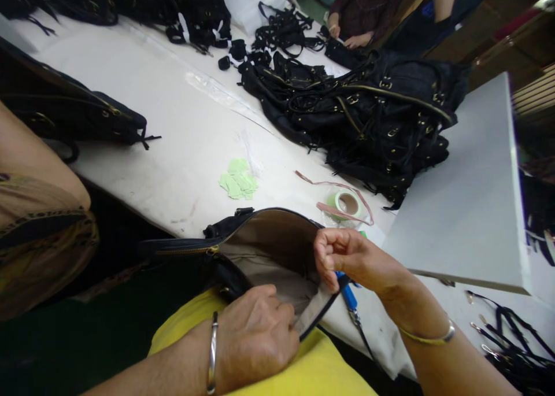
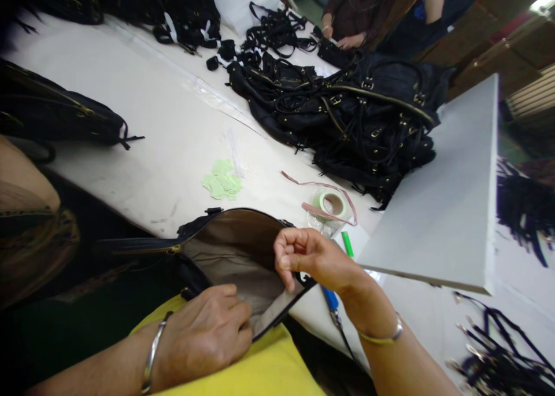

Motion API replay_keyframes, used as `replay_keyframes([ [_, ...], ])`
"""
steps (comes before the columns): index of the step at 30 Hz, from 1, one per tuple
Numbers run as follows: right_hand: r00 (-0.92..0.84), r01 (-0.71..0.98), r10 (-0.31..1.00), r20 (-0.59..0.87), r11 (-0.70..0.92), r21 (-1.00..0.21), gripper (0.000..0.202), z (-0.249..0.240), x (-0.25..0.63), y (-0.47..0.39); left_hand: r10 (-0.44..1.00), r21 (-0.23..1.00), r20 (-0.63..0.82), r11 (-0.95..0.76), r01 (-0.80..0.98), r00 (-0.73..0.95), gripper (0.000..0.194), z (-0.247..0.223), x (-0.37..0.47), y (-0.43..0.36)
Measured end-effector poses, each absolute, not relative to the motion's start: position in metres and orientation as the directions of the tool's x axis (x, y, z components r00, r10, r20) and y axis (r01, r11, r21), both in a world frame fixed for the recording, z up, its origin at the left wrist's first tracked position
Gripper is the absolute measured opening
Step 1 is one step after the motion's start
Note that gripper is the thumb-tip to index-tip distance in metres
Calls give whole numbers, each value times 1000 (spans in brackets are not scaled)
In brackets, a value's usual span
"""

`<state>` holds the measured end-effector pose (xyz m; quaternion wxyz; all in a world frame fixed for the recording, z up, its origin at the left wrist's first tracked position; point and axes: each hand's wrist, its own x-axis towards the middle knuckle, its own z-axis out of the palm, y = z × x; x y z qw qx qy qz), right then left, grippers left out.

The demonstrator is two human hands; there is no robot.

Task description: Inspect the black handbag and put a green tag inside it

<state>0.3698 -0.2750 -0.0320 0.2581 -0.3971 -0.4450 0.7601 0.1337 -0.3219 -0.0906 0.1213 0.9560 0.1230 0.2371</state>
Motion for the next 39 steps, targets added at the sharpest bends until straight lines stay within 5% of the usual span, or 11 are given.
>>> replay_keyframes([
  [7, -551, 372, 466, -692, -605, -704, 28, -32, 435, -339, 302, 272, 407, -941, 201, 862, 21, -86, 131, -320],
  [10, -401, 724, 513, -759, -331, -606, 32, -32, 448, -361, 297, 275, 400, -941, 196, 867, 20, -83, 132, -317],
  [12, -338, 817, 622, -706, -179, -549, 18, -23, 442, -361, 294, 277, 395, -941, 193, 870, 19, -81, 134, -316],
  [15, -299, 776, 782, -547, -134, -616, 25, -8, 417, -341, 271, 274, 397, -947, 169, 877, 18, -77, 135, -315],
  [19, -439, 680, 872, -218, 164, -714, 22, -17, 380, -315, 240, 253, 398, -957, 145, 885, 20, -69, 137, -313],
  [24, -506, 793, 777, -375, 247, -558, 29, -38, 368, -309, 241, 247, 405, -958, 148, 882, 20, -66, 136, -313],
  [30, -583, 748, 688, -432, 247, -617, 26, -18, 385, -315, 311, 257, 425, -942, 217, 850, 20, -73, 133, -316],
  [34, -590, 753, 694, -412, 289, -592, 52, -19, 391, -327, 341, 262, 457, -934, 243, 821, 21, -76, 133, -318],
  [39, -514, 840, 799, -313, 394, -373, 29, -41, 380, -336, 386, 284, 470, -918, 277, 794, 22, -74, 135, -316],
])
